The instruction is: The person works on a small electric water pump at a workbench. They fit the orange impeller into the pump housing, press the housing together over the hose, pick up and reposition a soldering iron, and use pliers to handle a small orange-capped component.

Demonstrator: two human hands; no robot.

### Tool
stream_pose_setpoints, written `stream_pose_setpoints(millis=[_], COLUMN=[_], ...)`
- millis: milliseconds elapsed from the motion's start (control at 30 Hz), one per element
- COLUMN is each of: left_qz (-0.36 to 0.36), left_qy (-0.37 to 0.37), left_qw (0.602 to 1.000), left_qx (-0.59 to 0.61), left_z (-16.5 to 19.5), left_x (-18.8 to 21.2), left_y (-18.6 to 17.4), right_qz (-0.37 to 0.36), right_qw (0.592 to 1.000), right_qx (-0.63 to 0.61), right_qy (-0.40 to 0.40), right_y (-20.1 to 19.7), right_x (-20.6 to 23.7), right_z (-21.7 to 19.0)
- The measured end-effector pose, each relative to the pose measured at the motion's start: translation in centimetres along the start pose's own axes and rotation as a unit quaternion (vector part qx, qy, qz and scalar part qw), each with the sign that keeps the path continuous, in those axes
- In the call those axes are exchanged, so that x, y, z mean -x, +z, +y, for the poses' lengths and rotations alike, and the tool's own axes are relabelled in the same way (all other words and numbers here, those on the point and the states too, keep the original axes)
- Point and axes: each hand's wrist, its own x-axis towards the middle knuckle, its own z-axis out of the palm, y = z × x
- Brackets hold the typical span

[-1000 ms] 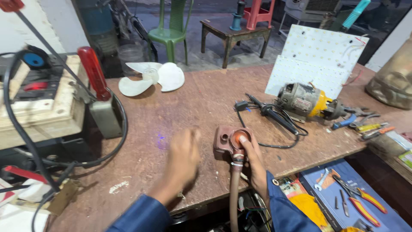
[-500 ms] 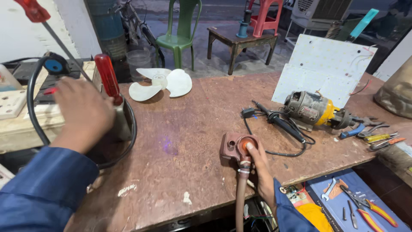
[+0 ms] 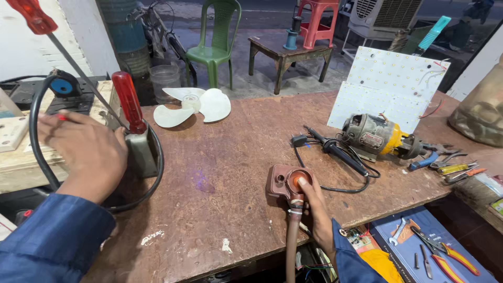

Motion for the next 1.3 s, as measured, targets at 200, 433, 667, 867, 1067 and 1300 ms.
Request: stream_pose_setpoints(millis=[200,433,667,867,1067,1300], left_qz=[0.016,0.000,0.014,0.009,-0.021,-0.056], left_qy=[0.044,0.049,0.051,0.065,0.065,0.121], left_qw=[0.998,0.998,0.995,0.996,0.995,0.982], left_qx=[-0.038,-0.043,-0.089,-0.056,-0.078,-0.135], left_z=[-0.3,-0.3,0.0,-0.6,-0.3,4.8], left_x=[0.4,0.5,0.5,1.0,0.2,4.3], left_y=[0.9,-0.5,-2.2,-0.5,-1.3,-6.9], right_qz=[-0.015,-0.014,-0.013,-0.015,-0.028,-0.042], right_qw=[0.999,1.000,1.000,1.000,0.997,0.996], right_qx=[-0.002,-0.011,-0.003,-0.015,-0.062,-0.081], right_qy=[-0.040,-0.015,-0.020,-0.019,-0.028,-0.022], right_y=[0.0,-0.3,-0.2,-0.7,-0.6,-1.2], right_x=[-0.4,-0.6,-0.6,-1.0,-1.0,-1.1], right_z=[0.0,0.3,0.4,0.8,0.8,1.2])
